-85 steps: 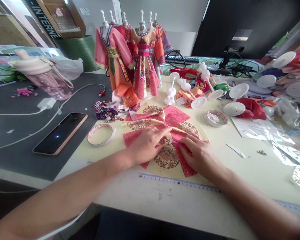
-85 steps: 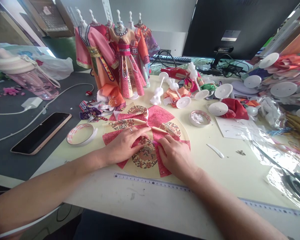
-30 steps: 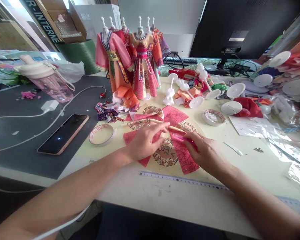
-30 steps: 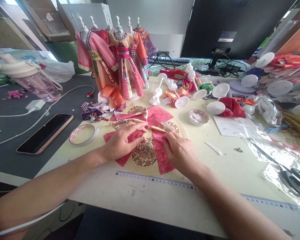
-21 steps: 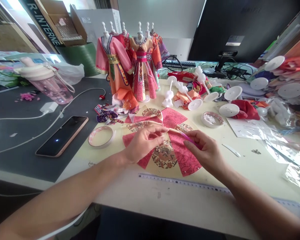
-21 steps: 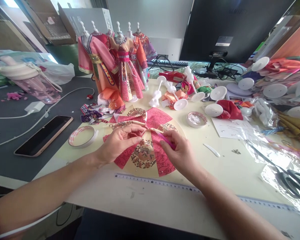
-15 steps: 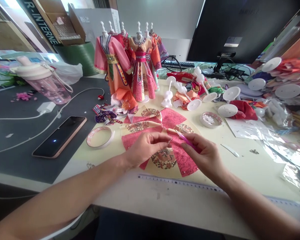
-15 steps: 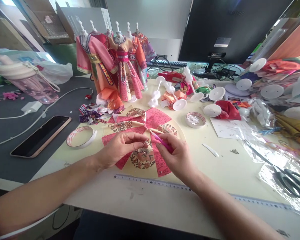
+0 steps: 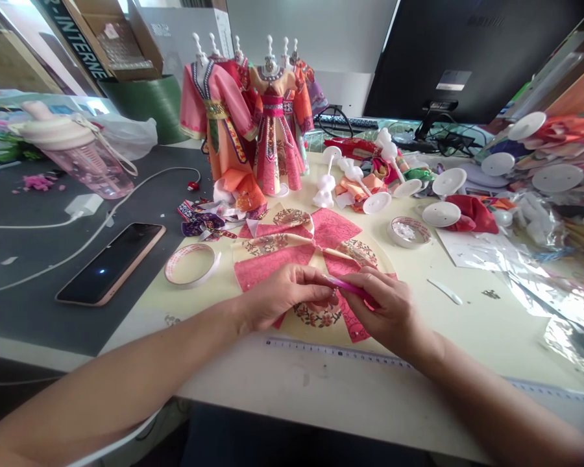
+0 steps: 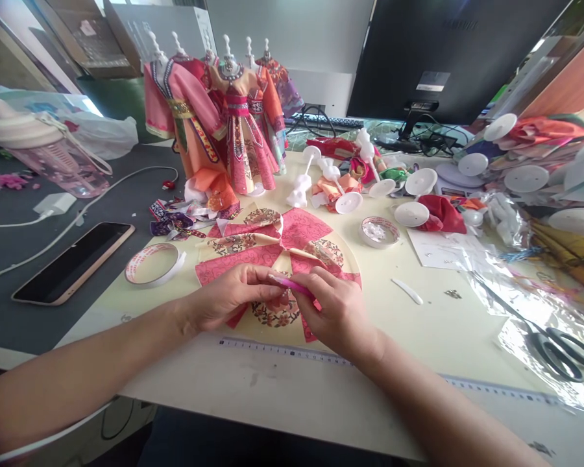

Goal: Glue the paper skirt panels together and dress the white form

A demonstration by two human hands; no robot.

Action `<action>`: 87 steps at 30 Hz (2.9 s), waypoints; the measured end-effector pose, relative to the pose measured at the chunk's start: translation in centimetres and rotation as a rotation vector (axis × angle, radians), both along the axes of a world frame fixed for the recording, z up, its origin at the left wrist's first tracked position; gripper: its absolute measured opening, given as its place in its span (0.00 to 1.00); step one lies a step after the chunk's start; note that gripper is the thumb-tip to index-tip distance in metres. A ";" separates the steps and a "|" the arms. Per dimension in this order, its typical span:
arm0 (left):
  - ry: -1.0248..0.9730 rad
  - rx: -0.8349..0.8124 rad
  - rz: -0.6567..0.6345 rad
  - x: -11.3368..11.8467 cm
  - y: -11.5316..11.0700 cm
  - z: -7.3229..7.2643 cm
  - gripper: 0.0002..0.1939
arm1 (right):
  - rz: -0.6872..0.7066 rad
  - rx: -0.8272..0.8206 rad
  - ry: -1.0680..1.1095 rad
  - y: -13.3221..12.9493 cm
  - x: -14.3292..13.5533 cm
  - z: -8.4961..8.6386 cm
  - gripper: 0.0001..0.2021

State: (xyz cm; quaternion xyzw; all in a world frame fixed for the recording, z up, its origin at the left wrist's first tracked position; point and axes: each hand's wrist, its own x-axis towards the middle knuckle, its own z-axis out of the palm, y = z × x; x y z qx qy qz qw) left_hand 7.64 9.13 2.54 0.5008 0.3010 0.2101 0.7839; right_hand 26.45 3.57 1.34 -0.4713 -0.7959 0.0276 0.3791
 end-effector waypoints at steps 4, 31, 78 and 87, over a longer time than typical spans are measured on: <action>0.008 0.013 -0.022 -0.2 0.0 0.4 0.10 | 0.014 0.121 -0.160 -0.1 0.3 0.3 0.10; 0.128 0.874 0.098 0.2 -0.4 -0.2 0.05 | -0.024 -0.275 0.202 -0.7 -1.1 0.9 0.06; 0.232 0.702 0.347 -0.1 0.2 0.2 0.05 | 0.282 -0.984 1.005 -0.4 -0.3 1.0 0.10; 0.174 1.065 0.476 0.4 -1.1 -0.1 0.05 | 0.164 -1.032 1.205 0.5 -0.2 0.4 0.08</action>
